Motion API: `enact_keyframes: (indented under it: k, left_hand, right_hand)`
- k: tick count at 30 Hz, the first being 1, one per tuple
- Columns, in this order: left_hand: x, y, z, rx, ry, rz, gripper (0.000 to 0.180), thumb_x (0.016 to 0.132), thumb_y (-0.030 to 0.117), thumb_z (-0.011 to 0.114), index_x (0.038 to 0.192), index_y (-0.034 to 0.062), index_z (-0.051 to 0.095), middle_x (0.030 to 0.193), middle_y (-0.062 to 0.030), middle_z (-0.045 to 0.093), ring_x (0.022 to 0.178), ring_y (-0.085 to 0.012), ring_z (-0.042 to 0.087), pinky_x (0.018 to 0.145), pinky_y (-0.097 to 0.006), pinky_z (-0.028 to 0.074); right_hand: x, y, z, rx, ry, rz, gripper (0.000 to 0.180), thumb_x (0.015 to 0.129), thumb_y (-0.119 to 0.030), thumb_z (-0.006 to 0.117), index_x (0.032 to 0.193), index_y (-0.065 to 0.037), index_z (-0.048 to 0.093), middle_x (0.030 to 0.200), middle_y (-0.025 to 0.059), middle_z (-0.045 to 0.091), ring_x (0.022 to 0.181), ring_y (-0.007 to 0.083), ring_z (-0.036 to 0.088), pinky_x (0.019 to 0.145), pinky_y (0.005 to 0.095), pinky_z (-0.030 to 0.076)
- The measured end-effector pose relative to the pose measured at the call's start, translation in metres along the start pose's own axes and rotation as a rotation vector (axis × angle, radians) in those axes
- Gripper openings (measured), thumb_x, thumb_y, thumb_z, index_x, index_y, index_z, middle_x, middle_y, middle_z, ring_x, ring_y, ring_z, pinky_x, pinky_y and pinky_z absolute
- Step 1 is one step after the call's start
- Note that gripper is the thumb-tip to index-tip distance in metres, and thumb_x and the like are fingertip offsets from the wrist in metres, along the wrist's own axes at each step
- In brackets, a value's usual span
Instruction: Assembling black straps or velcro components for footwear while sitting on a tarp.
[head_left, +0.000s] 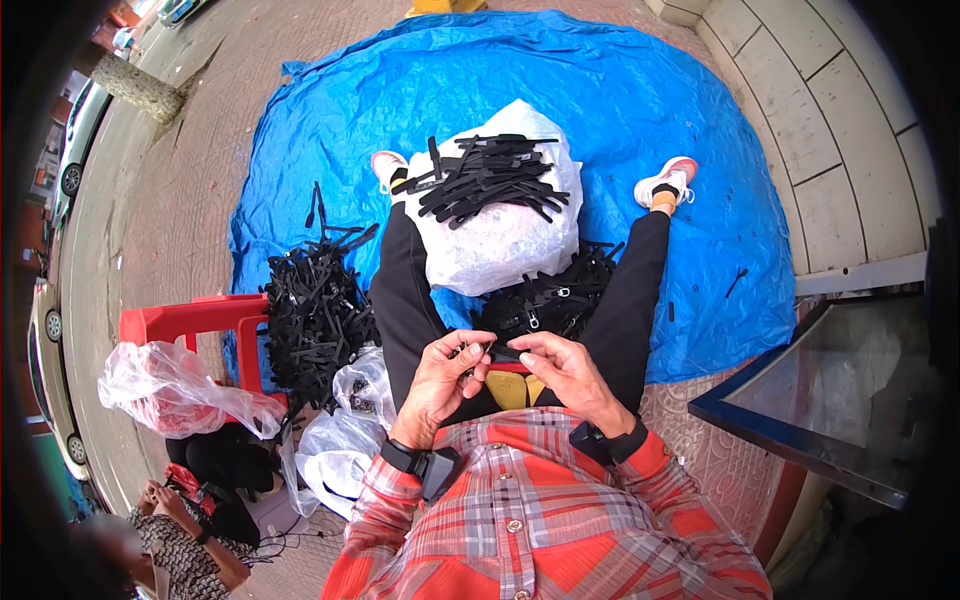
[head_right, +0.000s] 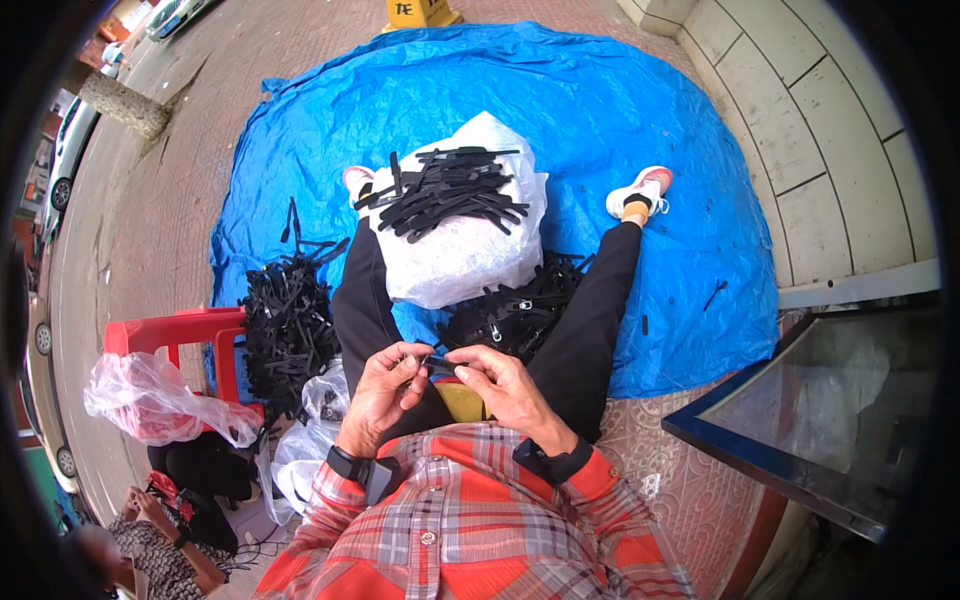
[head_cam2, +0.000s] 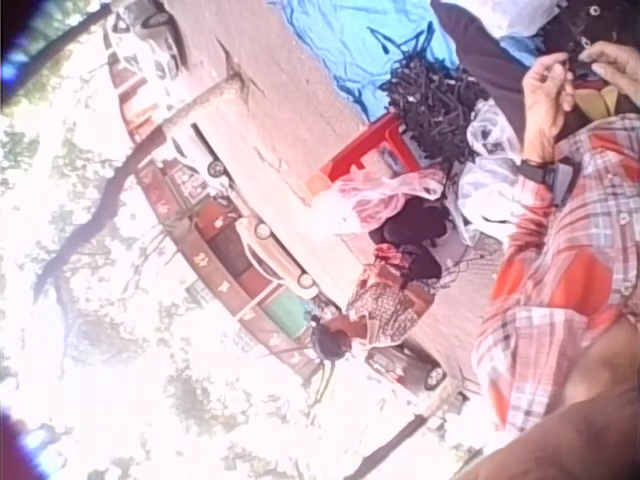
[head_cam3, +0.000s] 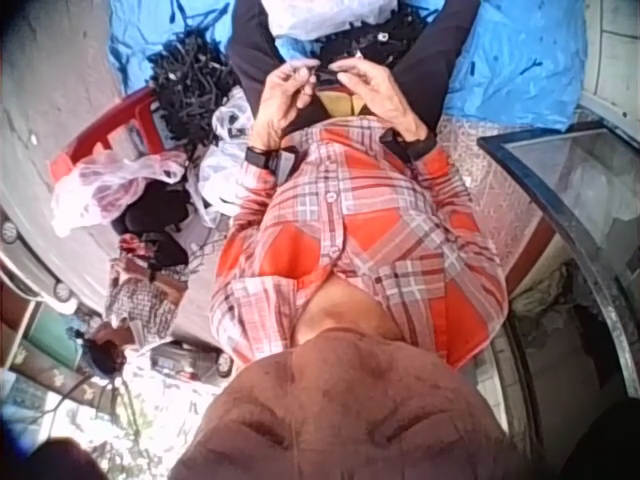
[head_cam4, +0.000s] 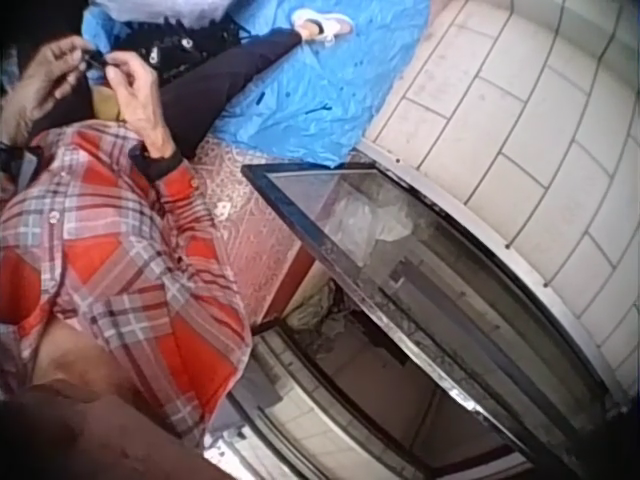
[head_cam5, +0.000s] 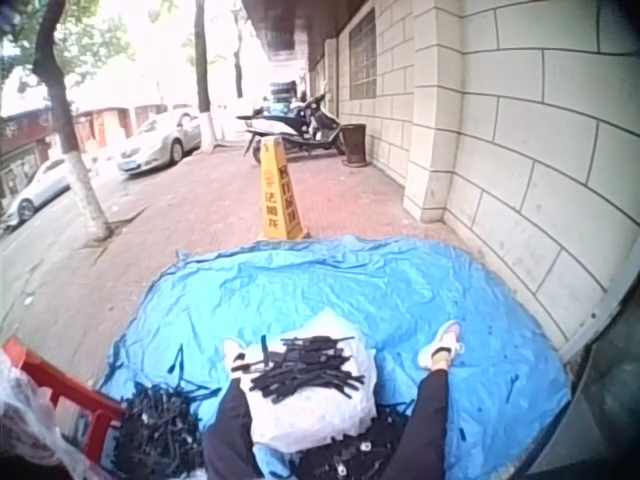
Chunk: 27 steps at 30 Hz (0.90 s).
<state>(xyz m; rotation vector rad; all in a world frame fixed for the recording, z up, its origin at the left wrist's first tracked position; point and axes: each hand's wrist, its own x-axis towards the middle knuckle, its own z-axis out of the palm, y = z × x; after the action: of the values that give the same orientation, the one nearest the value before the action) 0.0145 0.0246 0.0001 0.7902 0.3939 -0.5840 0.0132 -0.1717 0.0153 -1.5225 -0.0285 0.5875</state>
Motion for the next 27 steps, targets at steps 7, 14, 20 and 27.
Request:
enact_keyframes:
  k: [7, 14, 20, 27]
  left_hand:
    - [-0.002, -0.001, 0.002, 0.124, -0.009, 0.137, 0.023, 0.080, 0.003, 0.063, 0.102, -0.0020, 0.060, 0.068, -0.0079, 0.059, 0.046, -0.0075, 0.049, 0.036, -0.017, 0.036]
    - [-0.009, -0.001, 0.010, 0.189, 0.038, 0.178, 0.022, 0.076, -0.003, 0.065, 0.098, -0.0038, 0.060, 0.063, -0.0078, 0.059, 0.042, -0.0074, 0.049, 0.034, -0.017, 0.035]
    - [-0.010, 0.003, 0.012, 0.259, 0.029, 0.213, 0.021, 0.075, -0.005, 0.065, 0.096, -0.0047, 0.060, 0.064, -0.0094, 0.060, 0.044, -0.0080, 0.052, 0.035, -0.017, 0.038]
    - [-0.013, -0.004, 0.024, 0.374, 0.074, 0.298, 0.015, 0.075, -0.004, 0.065, 0.090, -0.0045, 0.061, 0.062, -0.0083, 0.060, 0.042, -0.0080, 0.050, 0.035, -0.018, 0.036]
  right_hand:
    - [0.006, -0.005, 0.011, 0.087, 0.005, -0.037, 0.020, 0.088, -0.012, 0.055, 0.105, -0.001, 0.054, 0.078, -0.0017, 0.054, 0.068, 0.0023, 0.046, 0.056, 0.0179, 0.037]
    - [0.009, -0.023, 0.003, 0.203, -0.095, 0.130, 0.017, 0.087, -0.014, 0.056, 0.096, -0.001, 0.053, 0.070, -0.0011, 0.052, 0.062, 0.0036, 0.046, 0.053, 0.0174, 0.036]
    - [0.012, -0.023, 0.002, 0.148, -0.152, 0.107, 0.014, 0.086, -0.014, 0.056, 0.086, 0.001, 0.057, 0.067, -0.0014, 0.050, 0.058, 0.0028, 0.043, 0.052, 0.0187, 0.035]
    - [0.013, -0.021, 0.007, 0.147, -0.118, 0.165, 0.011, 0.085, -0.011, 0.056, 0.084, 0.001, 0.056, 0.066, -0.0004, 0.050, 0.060, 0.0055, 0.046, 0.053, 0.0216, 0.037]
